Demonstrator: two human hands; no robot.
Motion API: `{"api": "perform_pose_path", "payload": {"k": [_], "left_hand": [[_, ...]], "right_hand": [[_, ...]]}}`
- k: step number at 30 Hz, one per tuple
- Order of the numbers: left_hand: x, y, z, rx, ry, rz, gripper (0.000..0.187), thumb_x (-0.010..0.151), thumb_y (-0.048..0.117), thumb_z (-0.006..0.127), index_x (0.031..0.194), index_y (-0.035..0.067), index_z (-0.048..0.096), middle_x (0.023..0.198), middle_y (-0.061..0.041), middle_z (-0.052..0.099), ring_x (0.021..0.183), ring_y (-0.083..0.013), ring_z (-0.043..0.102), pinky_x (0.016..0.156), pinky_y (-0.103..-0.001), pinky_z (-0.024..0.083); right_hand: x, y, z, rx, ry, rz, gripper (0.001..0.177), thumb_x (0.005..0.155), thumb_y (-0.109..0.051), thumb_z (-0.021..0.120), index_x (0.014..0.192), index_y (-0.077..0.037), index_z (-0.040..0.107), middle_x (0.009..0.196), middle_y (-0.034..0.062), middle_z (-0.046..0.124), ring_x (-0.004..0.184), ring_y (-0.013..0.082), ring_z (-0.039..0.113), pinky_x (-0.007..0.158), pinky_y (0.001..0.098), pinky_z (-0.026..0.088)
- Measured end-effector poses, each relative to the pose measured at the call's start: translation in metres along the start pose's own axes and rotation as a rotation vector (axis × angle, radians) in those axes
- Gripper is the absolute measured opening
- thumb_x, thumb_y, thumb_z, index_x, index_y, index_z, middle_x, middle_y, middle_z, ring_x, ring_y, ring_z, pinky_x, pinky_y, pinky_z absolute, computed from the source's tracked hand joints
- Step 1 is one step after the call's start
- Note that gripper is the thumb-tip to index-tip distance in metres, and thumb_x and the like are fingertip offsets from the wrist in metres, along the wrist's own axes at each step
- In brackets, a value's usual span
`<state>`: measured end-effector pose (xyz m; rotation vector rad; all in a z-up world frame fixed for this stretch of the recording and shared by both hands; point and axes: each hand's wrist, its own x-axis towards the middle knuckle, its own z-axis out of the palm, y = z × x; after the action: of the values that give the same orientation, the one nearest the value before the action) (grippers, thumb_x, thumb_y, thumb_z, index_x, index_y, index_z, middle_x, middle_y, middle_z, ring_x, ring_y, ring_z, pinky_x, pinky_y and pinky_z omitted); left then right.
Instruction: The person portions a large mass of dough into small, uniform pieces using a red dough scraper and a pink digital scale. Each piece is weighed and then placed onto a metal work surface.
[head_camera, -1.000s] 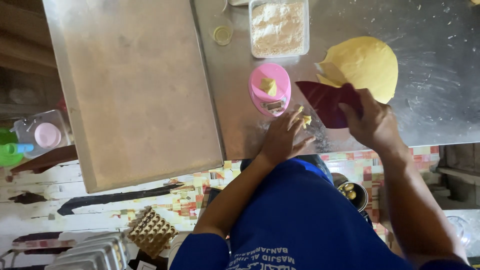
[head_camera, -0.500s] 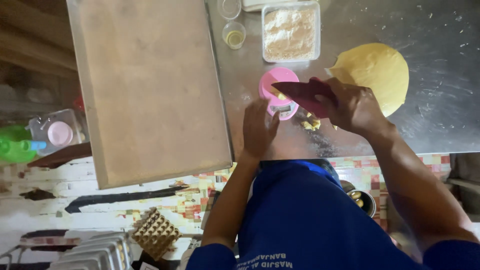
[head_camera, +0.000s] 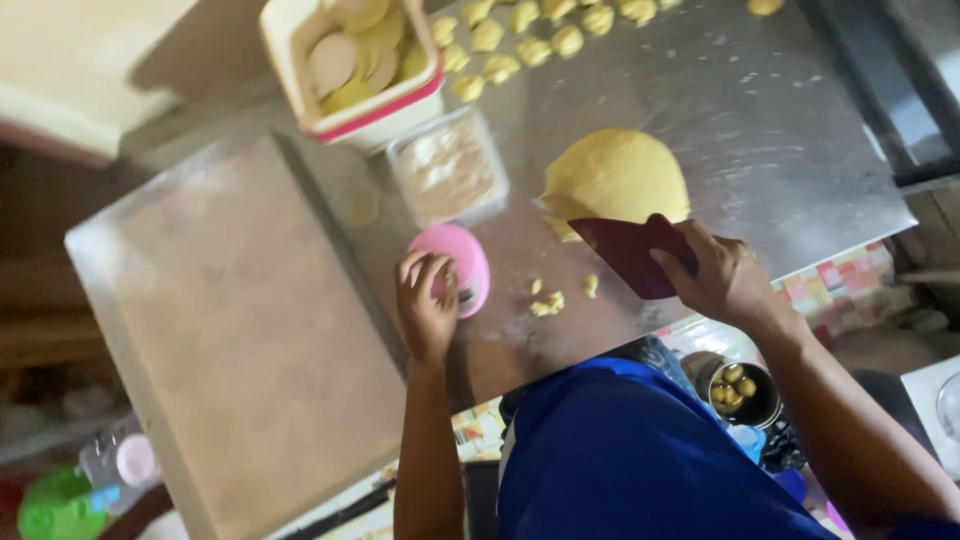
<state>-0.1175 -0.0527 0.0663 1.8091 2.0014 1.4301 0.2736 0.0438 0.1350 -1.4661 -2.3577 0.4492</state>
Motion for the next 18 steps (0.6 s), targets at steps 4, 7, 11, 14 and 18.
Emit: {"api": "perform_pose_path", "payload": {"k": [4,7,11,14,18], "left_hand": [[0.024,0.033,0.025,0.039,0.025,0.019,0.018,0.09,0.004,0.076,0.105,0.013,0.075,0.105,-0.006,0.066,0.1,-0.0272,0.072,0.087,-0.038,0.059],[0.034,0.058,0.033,0.03,0.036,-0.018,0.035,0.078,-0.006,0.076,0.108,0.012,0.074,0.103,-0.008,0.067,0.097,-0.0297,0.071,0.084,-0.039,0.061],[0.066,0.128,0.049,-0.01,0.062,0.012,0.019,0.094,-0.005,0.071,0.111,0.003,0.072,0.102,-0.014,0.068,0.095,-0.0284,0.07,0.085,-0.033,0.061],[0.098,0.167,0.097,-0.094,-0.015,0.065,0.02,0.095,-0.006,0.069,0.114,0.0,0.069,0.106,-0.015,0.069,0.099,-0.0271,0.068,0.089,-0.034,0.059],[0.138,0.187,0.213,-0.384,-0.079,0.064,0.019,0.098,-0.006,0.064,0.116,-0.001,0.066,0.11,-0.017,0.065,0.101,-0.0279,0.069,0.089,-0.031,0.064]], "right_hand": [[-0.018,0.039,-0.025,0.018,0.056,0.1,0.029,0.091,-0.033,0.074,0.111,-0.014,0.065,0.064,0.015,0.067,0.066,0.0408,0.072,0.059,0.0495,0.055],[-0.031,0.081,-0.036,-0.047,0.113,0.13,0.029,0.091,-0.035,0.075,0.108,-0.014,0.066,0.059,0.0163,0.065,0.064,0.0403,0.072,0.06,0.0498,0.056],[-0.033,0.124,-0.072,0.027,0.03,0.321,0.031,0.092,-0.034,0.072,0.113,-0.012,0.064,0.073,0.0157,0.071,0.072,0.0425,0.072,0.059,0.05,0.055],[-0.031,0.165,-0.082,0.023,-0.019,0.406,0.035,0.096,-0.037,0.067,0.116,-0.009,0.063,0.08,0.0124,0.073,0.07,0.0395,0.072,0.055,0.0461,0.053],[-0.023,0.208,-0.086,0.026,0.007,0.418,0.032,0.094,-0.037,0.071,0.108,-0.009,0.062,0.07,0.0104,0.069,0.062,0.0357,0.07,0.056,0.0448,0.054]]}}
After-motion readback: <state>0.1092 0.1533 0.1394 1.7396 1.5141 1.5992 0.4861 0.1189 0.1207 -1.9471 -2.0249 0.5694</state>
